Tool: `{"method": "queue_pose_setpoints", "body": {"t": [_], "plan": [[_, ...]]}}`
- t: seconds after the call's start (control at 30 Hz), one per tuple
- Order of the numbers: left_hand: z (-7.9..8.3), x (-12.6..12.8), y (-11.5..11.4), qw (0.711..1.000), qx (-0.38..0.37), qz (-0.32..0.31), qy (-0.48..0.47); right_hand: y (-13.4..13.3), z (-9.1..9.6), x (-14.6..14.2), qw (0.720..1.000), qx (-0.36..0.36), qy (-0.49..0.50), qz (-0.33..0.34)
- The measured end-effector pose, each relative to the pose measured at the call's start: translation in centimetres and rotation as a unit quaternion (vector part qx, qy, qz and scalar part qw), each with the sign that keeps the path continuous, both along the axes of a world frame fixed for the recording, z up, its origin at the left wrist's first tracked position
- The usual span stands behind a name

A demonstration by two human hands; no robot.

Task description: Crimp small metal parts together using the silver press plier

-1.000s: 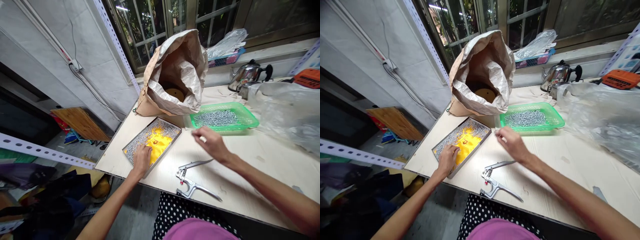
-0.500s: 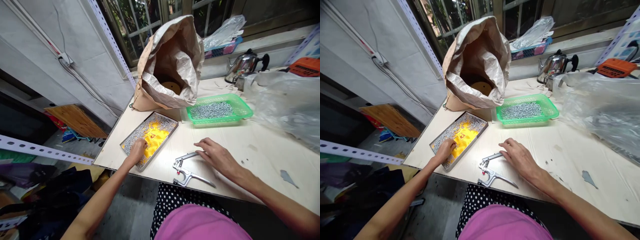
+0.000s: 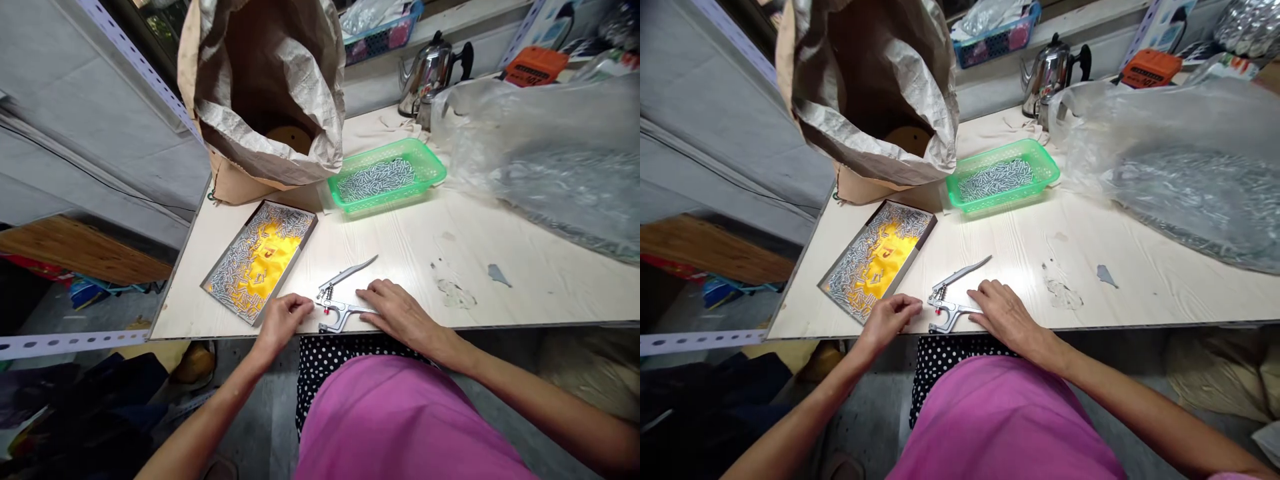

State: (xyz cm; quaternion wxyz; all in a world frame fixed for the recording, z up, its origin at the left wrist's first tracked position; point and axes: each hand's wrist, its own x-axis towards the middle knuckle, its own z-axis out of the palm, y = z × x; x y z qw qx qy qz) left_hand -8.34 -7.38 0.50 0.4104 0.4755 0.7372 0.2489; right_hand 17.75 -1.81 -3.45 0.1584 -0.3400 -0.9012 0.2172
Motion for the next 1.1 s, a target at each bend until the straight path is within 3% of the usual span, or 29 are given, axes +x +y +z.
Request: {"method": "queue_pose_setpoints", "body": {"t": [0.13, 0.33, 0.63, 0.83, 1.0, 1.1], "plan": [[-1.8, 2.1, -0.8, 0.997, -0.045, 0.007, -0.069, -0.5, -0.5, -0.2, 1.000, 0.002, -0.003, 0.003], [-2.7, 1.9, -0.5, 0.997, -0.060, -0.016, -0.047, -0.8, -1.1, -0.2, 1.000, 0.004, -0.002, -0.009], [-1.8, 1.8, 0.7, 0.989, -0.119, -0.082, -0.011, -1.0, -1.7, -0.5, 1.000, 0.022, -0.014, -0.015], [-1.6, 1.9, 0.8, 0.982, -0.170, -0.081, -0.013, -1.4, -2.0, -0.7, 0.999, 0.031, -0.012, -0.017], [-1.7, 1.8, 0.9, 0.979, -0.175, -0.102, -0.007, -1.6, -2.3, -0.9, 0.999, 0.043, -0.022, -0.023], [-1.3, 1.8, 1.4, 0.976, -0.168, -0.132, 0.043, -1.6, -2.4, -1.0, 0.998, 0.055, -0.036, -0.026]]}}
